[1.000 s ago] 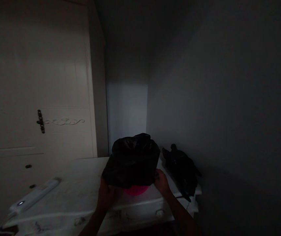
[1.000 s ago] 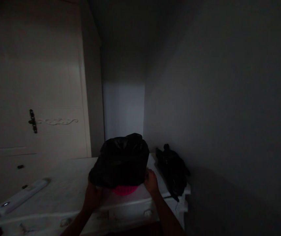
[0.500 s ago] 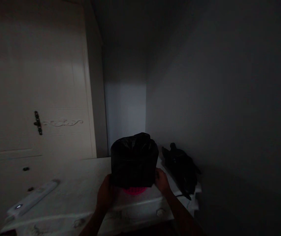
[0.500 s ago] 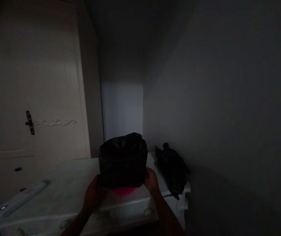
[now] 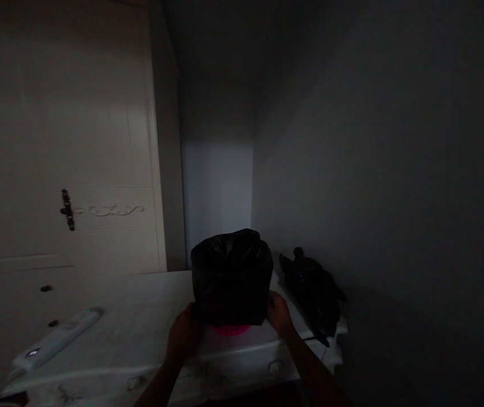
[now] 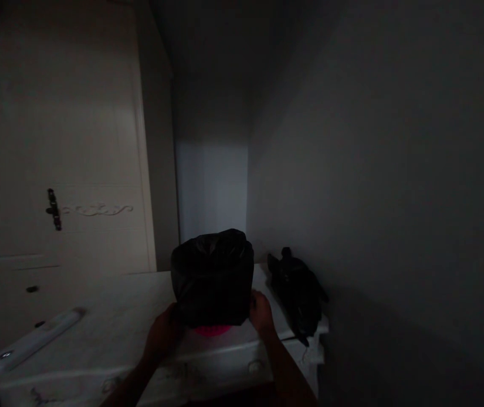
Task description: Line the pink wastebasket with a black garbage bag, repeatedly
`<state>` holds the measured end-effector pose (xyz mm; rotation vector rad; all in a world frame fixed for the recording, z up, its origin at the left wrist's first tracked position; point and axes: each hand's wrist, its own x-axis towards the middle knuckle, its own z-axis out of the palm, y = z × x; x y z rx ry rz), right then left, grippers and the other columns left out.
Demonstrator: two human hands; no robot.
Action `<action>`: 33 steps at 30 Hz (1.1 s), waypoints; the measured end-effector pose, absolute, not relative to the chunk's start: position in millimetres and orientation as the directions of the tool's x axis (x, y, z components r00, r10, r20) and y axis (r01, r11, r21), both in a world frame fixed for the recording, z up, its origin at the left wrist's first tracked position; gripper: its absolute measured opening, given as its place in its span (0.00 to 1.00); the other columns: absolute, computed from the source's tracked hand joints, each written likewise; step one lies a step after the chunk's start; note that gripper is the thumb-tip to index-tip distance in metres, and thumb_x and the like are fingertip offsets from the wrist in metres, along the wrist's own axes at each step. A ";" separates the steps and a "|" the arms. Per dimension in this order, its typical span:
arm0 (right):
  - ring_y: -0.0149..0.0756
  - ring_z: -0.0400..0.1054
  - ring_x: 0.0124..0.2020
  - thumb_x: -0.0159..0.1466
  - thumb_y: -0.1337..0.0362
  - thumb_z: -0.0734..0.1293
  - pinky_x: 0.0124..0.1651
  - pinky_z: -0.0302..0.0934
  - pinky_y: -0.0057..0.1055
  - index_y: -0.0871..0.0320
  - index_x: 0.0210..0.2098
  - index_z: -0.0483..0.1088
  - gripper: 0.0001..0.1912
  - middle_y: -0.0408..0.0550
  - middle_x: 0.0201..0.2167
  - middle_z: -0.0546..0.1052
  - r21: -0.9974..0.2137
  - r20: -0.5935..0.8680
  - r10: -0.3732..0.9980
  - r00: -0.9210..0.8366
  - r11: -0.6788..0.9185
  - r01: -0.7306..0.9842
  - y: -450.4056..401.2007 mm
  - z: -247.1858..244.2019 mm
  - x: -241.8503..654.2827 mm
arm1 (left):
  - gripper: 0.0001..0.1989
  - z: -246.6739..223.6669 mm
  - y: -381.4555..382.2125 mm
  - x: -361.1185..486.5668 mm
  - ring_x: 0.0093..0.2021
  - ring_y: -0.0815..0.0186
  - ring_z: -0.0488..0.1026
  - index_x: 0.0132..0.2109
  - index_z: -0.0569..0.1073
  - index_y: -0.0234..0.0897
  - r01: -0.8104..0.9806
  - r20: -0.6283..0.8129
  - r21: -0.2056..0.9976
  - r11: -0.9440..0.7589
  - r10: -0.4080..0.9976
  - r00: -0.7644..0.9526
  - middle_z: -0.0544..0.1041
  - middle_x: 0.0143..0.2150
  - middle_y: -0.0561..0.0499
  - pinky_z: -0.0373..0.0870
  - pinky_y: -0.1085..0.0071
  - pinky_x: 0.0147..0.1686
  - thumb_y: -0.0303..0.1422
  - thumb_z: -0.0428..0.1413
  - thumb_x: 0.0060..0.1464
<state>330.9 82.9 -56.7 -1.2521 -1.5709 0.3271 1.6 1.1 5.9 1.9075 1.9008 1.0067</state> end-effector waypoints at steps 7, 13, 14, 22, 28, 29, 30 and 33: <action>0.50 0.76 0.48 0.56 0.70 0.60 0.55 0.68 0.44 0.58 0.44 0.79 0.21 0.57 0.44 0.83 -0.732 0.534 0.838 0.108 0.395 0.555 78.1 -50.5 327.6 | 0.11 7.2 -1.5 3.4 0.45 0.53 0.82 0.44 0.73 0.41 0.767 0.298 0.634 -0.101 0.947 -0.121 0.84 0.43 0.41 0.68 0.67 0.38 0.36 0.47 0.63; 0.48 0.77 0.49 0.58 0.70 0.59 0.55 0.68 0.42 0.60 0.45 0.79 0.21 0.57 0.45 0.83 -0.730 0.530 0.842 0.099 0.394 0.558 75.0 -45.0 327.9 | 0.12 6.3 0.5 2.5 0.46 0.54 0.82 0.45 0.73 0.41 0.762 0.288 0.639 -0.105 0.951 -0.110 0.84 0.44 0.42 0.68 0.67 0.39 0.37 0.48 0.63; 0.48 0.77 0.48 0.58 0.70 0.59 0.55 0.69 0.41 0.61 0.45 0.79 0.21 0.57 0.45 0.83 -0.727 0.532 0.842 0.090 0.400 0.559 75.1 -45.1 328.0 | 0.11 6.2 1.0 2.5 0.46 0.55 0.81 0.46 0.73 0.41 0.763 0.279 0.640 -0.094 0.953 -0.116 0.84 0.45 0.42 0.68 0.68 0.39 0.36 0.48 0.62; 0.46 0.77 0.47 0.59 0.71 0.58 0.53 0.68 0.39 0.62 0.47 0.79 0.22 0.58 0.45 0.83 -0.708 0.536 0.841 0.078 0.397 0.584 78.7 -49.9 327.8 | 0.11 10.2 -2.1 4.4 0.46 0.55 0.82 0.46 0.73 0.41 0.790 0.270 0.609 -0.074 0.956 -0.118 0.84 0.44 0.43 0.68 0.69 0.38 0.36 0.47 0.64; 0.45 0.77 0.46 0.59 0.72 0.58 0.52 0.69 0.37 0.62 0.46 0.79 0.22 0.58 0.44 0.83 -0.702 0.533 0.843 0.068 0.396 0.592 77.8 -49.8 328.4 | 0.11 11.3 -2.3 3.3 0.49 0.56 0.81 0.47 0.72 0.41 0.796 0.242 0.602 -0.065 0.965 -0.104 0.84 0.46 0.43 0.69 0.69 0.41 0.34 0.46 0.65; 0.45 0.77 0.46 0.58 0.72 0.58 0.52 0.69 0.37 0.61 0.45 0.79 0.22 0.58 0.44 0.83 -0.702 0.536 0.842 0.069 0.398 0.590 77.6 -49.8 328.6 | 0.11 10.6 -1.7 2.8 0.49 0.55 0.81 0.47 0.72 0.41 0.797 0.243 0.601 -0.064 0.964 -0.106 0.84 0.46 0.43 0.69 0.69 0.41 0.34 0.46 0.65; 0.45 0.77 0.46 0.58 0.72 0.59 0.52 0.69 0.37 0.61 0.45 0.79 0.21 0.57 0.44 0.83 -0.703 0.538 0.840 0.073 0.399 0.589 77.6 -50.0 328.7 | 0.12 9.8 -1.1 2.4 0.49 0.55 0.81 0.47 0.72 0.41 0.797 0.247 0.600 -0.064 0.963 -0.108 0.84 0.46 0.43 0.69 0.68 0.41 0.35 0.46 0.65; 0.45 0.77 0.45 0.58 0.72 0.59 0.52 0.69 0.37 0.61 0.44 0.79 0.21 0.57 0.44 0.83 -0.705 0.542 0.835 0.090 0.394 0.590 77.7 -50.3 328.5 | 0.12 6.5 1.0 1.1 0.48 0.54 0.81 0.47 0.72 0.41 0.794 0.264 0.602 -0.080 0.959 -0.104 0.84 0.46 0.42 0.69 0.68 0.40 0.37 0.46 0.66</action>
